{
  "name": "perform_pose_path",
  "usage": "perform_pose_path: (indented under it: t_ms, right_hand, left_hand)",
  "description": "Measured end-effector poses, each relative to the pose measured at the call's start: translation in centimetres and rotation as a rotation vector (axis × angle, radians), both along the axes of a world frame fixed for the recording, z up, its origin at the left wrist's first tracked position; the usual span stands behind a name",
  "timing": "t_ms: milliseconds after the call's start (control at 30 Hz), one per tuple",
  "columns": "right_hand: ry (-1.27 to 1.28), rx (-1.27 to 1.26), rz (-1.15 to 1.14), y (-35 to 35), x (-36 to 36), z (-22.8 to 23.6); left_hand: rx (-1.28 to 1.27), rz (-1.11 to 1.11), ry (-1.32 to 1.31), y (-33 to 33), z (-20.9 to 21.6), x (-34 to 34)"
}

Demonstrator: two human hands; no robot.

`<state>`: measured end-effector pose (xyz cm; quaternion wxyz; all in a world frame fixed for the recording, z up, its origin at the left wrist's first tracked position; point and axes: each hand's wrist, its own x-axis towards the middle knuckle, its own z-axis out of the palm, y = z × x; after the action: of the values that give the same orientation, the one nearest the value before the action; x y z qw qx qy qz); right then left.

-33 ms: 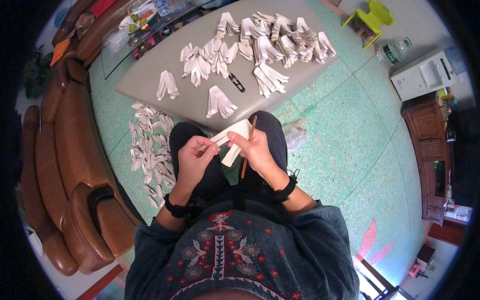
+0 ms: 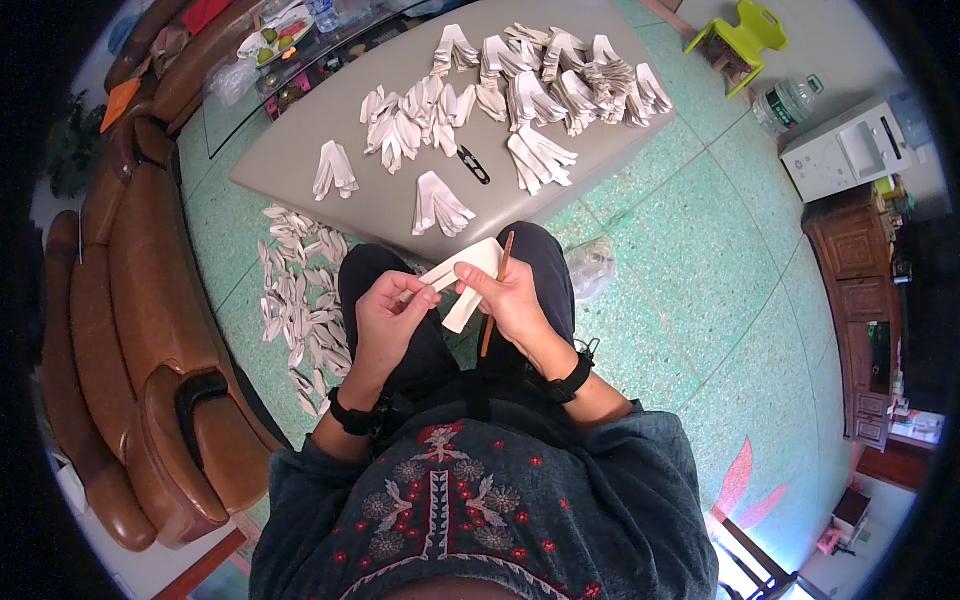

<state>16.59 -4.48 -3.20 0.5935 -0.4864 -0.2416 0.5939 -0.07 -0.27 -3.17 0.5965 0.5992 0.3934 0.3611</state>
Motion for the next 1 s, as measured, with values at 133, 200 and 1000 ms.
perform_pose_path:
  t_ms: [133, 200, 1000]
  right_hand:
    - [0.010, -0.004, -0.018, 0.0, -0.2, 0.1]
    - [0.017, -0.014, -0.019, 0.1, -0.2, 0.1]
    - [-0.438, 0.048, 0.512, 3.2, 1.0, 1.6]
  left_hand:
    - [0.040, 0.063, -0.008, -0.1, -0.4, 0.2]
    - [0.043, 0.079, -0.017, -0.1, -0.5, 0.3]
    - [-0.269, -0.335, -0.037, 2.5, -0.2, -1.2]
